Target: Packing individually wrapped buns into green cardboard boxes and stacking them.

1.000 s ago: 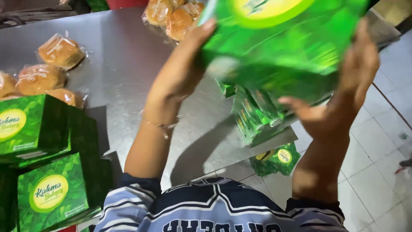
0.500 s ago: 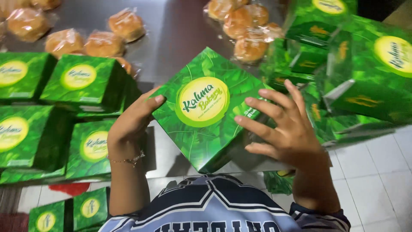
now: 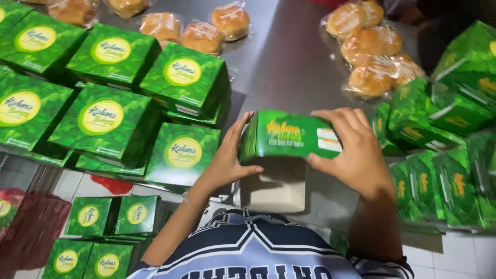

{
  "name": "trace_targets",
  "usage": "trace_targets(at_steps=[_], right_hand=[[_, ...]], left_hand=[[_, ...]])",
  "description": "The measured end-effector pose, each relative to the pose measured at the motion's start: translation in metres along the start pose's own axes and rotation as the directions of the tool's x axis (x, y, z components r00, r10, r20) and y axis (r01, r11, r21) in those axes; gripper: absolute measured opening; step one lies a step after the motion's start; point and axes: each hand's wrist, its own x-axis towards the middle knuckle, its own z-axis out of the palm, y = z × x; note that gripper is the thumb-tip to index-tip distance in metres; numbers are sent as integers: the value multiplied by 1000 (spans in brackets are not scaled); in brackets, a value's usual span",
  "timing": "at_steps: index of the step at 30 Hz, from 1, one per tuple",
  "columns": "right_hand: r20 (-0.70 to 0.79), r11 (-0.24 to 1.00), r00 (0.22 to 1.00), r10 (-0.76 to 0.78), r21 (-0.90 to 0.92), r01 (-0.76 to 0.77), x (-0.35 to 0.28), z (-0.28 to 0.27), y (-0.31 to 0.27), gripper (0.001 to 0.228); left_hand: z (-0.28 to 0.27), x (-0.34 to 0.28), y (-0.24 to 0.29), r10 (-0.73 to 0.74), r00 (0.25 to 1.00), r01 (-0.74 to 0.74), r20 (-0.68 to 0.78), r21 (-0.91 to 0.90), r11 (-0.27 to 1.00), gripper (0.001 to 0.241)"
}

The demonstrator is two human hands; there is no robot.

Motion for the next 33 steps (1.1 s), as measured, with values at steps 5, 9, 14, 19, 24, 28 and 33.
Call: trace_targets(at_steps=[5,9,14,19,24,28,33], right_hand=[[136,993,985,-105,76,96,50,-5,12,84],[296,767,882,-367,633,106,114,21,84,83],[206,401,973,-108,904,-147,209,197,206,44],[578,334,776,250,701,-630,244,393,245,17],[729,248,655,199,610,-753,280,483,226,29],[717,226,655,239,615,-756,293,554,228,23],[417,383,802,427,720,-579,301,545,259,14]], left_hand=[[-4,-5,-36,-73,982,61,-172,-74,995,73],[-1,-3,-54,-115,969,98,-218,-85,992,82],[12,-20,-65,-158,973,149,-169,-65,987,77],[22,-21,-46,-359,928,348,-102,-112,931,68],[37,-23,-47,-436,871,426,-225,-97,900,70],[47,-22,-50,-483,816,480,-318,-95,872,72],[65,-27,-51,-440,831,435,-340,-94,895,70]])
